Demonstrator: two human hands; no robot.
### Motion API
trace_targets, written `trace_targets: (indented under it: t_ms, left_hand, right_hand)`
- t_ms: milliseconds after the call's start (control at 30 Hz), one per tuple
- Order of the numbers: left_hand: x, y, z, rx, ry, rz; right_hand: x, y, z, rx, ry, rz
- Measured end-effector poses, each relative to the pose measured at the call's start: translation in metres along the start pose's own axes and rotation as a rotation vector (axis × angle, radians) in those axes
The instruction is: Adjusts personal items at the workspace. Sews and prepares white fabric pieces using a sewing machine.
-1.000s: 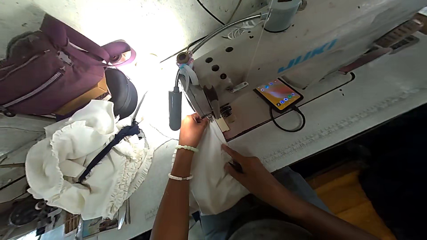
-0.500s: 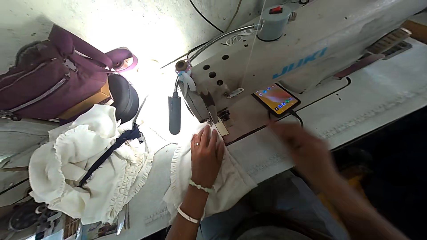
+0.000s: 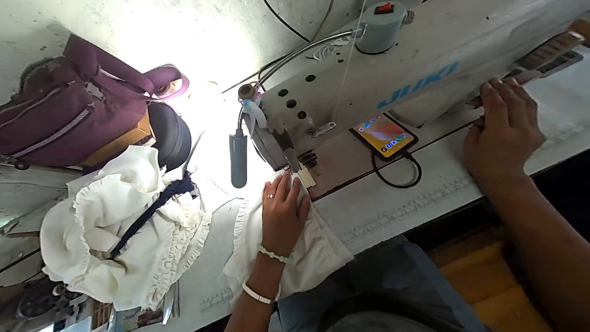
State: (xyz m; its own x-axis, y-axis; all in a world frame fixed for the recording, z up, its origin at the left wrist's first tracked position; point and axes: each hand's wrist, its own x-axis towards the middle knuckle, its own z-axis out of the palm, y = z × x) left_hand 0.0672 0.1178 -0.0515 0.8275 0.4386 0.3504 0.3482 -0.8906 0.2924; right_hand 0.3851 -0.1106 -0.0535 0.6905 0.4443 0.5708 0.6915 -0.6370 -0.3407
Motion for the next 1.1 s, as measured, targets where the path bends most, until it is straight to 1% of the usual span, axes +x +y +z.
trace_targets:
  t_ms: [200,367,467,533,600,633,700,767,800,867,900,1000,1067,1100]
  left_hand:
    - [0.001,-0.003,0.002,0.009,0.002,-0.002]
    - [0.0,-0.003,0.0,0.006,-0.012,0.001]
    - [-0.011,0.012,-0.013,0.002,-0.07,0.007]
    - [-0.028,0.031,-0.024,-0.023,-0.074,0.035]
    - [-0.048,0.042,-0.027,-0.054,-0.063,0.039]
    - [-0.057,0.042,-0.024,-0.07,-0.054,0.031]
    - [-0.069,0.036,-0.019,-0.134,-0.011,0.001]
    - [-0.071,0.031,-0.019,-0.208,0.068,-0.037]
    - [-0.07,0.031,-0.02,-0.231,0.096,-0.055]
    - [-0.069,0.03,-0.023,-0.253,0.107,-0.061]
    - [-0.069,0.029,-0.025,-0.248,0.08,-0.049]
    - [-0.069,0.02,-0.026,-0.158,-0.03,-0.026]
    - [-0.065,0.013,-0.027,-0.047,-0.021,0.007]
    - [-0.063,0.009,-0.027,-0.025,0.02,0.032]
  right_hand:
    - [-0.003,0.0,-0.001,-0.017,-0.007,-0.016]
    - [-0.006,0.002,-0.002,-0.019,-0.14,0.035]
    - [-0.006,0.0,-0.007,0.012,-0.082,0.008]
    - [-0.009,-0.015,-0.019,0.075,-0.073,0.009]
    - [-0.028,-0.045,-0.032,0.156,-0.048,-0.008]
    - [-0.044,-0.064,-0.037,0.221,-0.06,-0.04]
    - [-0.084,-0.107,-0.037,0.418,-0.128,-0.162]
    - [-0.118,-0.148,-0.032,0.593,-0.248,-0.344]
    - [-0.129,-0.164,-0.028,0.61,-0.293,-0.437]
    - [-0.142,-0.182,-0.018,0.516,-0.341,-0.562]
    - [-0.145,-0.185,-0.014,0.448,-0.348,-0.591]
    - [-0.148,-0.185,-0.015,0.353,-0.359,-0.636]
    - [-0.149,-0.185,-0.016,0.324,-0.346,-0.648]
    - [-0.149,-0.186,-0.016,0.312,-0.336,-0.644]
